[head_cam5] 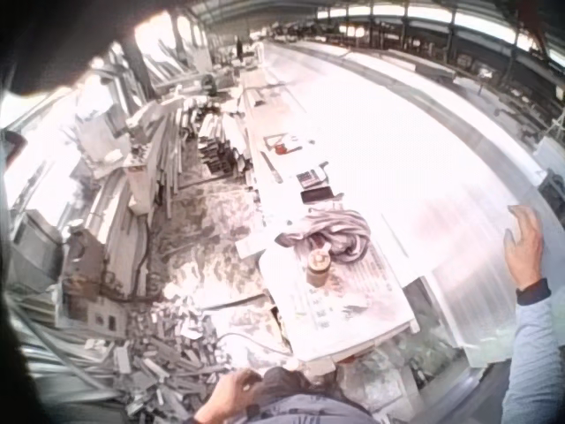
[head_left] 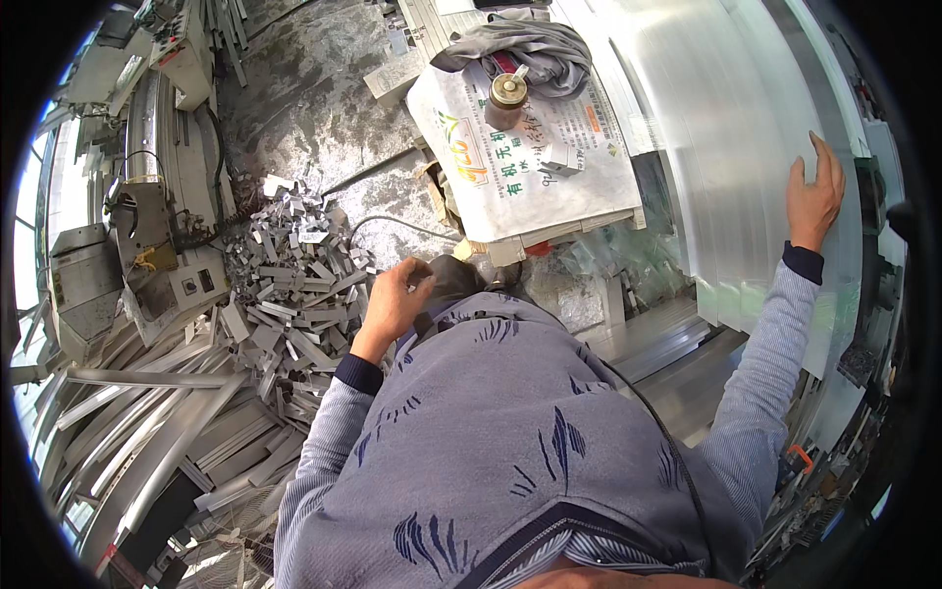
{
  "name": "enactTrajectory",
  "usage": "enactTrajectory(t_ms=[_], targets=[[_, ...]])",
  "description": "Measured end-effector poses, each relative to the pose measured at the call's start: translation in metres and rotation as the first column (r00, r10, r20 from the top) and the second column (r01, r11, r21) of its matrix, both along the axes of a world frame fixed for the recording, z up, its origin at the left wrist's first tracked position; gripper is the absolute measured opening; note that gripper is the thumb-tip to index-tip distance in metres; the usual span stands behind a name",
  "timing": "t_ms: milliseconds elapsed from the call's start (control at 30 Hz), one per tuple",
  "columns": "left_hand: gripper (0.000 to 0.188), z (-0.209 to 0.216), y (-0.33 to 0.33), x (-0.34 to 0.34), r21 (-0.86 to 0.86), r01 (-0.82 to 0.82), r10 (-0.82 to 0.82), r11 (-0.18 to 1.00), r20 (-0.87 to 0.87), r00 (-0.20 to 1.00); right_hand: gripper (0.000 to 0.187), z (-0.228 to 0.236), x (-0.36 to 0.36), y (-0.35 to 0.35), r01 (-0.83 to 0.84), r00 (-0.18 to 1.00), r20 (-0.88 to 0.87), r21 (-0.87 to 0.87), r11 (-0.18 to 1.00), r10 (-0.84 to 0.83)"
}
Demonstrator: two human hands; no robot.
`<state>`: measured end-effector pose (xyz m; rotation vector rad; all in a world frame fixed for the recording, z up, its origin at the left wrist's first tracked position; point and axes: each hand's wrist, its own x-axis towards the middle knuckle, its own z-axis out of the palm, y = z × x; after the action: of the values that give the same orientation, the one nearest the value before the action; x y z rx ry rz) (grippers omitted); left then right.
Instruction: The person picks up a long aluminum profile, places it on a workbench, and uses a utility knife to cut and peel off the protective plastic film. The person then moves to a stack of similar profiles and continues to remove the film from multiple pieces.
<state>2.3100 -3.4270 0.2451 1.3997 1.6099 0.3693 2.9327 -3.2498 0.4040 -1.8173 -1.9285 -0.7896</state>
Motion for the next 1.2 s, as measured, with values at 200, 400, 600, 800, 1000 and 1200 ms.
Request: enactTrajectory(t_ms=[200, 400, 600, 800, 1000, 1200], targets=[[0.027, -0.006, 0.029, -0.012, 0.062, -0.030, 0.032, 0.998, -0.026, 0.999, 0.076, 0.013, 0.081, 0.077, 0.298, 0.934, 0.224, -0.064, 0.952, -0.277], [0.028, -0.024, 0.120, -0.036, 0.094, 0.027, -0.029, 0.995, 0.022, 0.999, 0.107, -0.002, 0.140, 0.125, 0.501, 0.851, 0.031, -0.349, 0.792, -0.524], [0.034, -0.071, 0.315, -0.084, 0.103, 0.067, -0.077, 0.992, 0.099, 0.992, 0.105, -0.006, 0.142, 0.130, 0.587, 0.790, 0.105, -0.411, 0.697, -0.604], [0.046, -0.165, 0.590, -0.091, 0.188, 0.169, -0.140, 0.968, -0.161, 0.977, 0.105, 0.003, 0.118, 0.136, 0.612, 0.749, 0.078, -0.462, 0.642, -0.658], [0.057, -0.255, 0.820, -0.048, 0.195, 0.176, -0.081, 0.965, -0.415, 0.906, 0.100, 0.011, 0.108, 0.140, 0.554, 0.765, 0.000, -0.511, 0.658, -0.644], [0.082, -0.303, 0.954, -0.016, 0.213, 0.101, 0.039, 0.972, -0.566, 0.823, 0.097, 0.015, 0.111, 0.132, 0.510, 0.748, -0.084, -0.561, 0.652, -0.658]])
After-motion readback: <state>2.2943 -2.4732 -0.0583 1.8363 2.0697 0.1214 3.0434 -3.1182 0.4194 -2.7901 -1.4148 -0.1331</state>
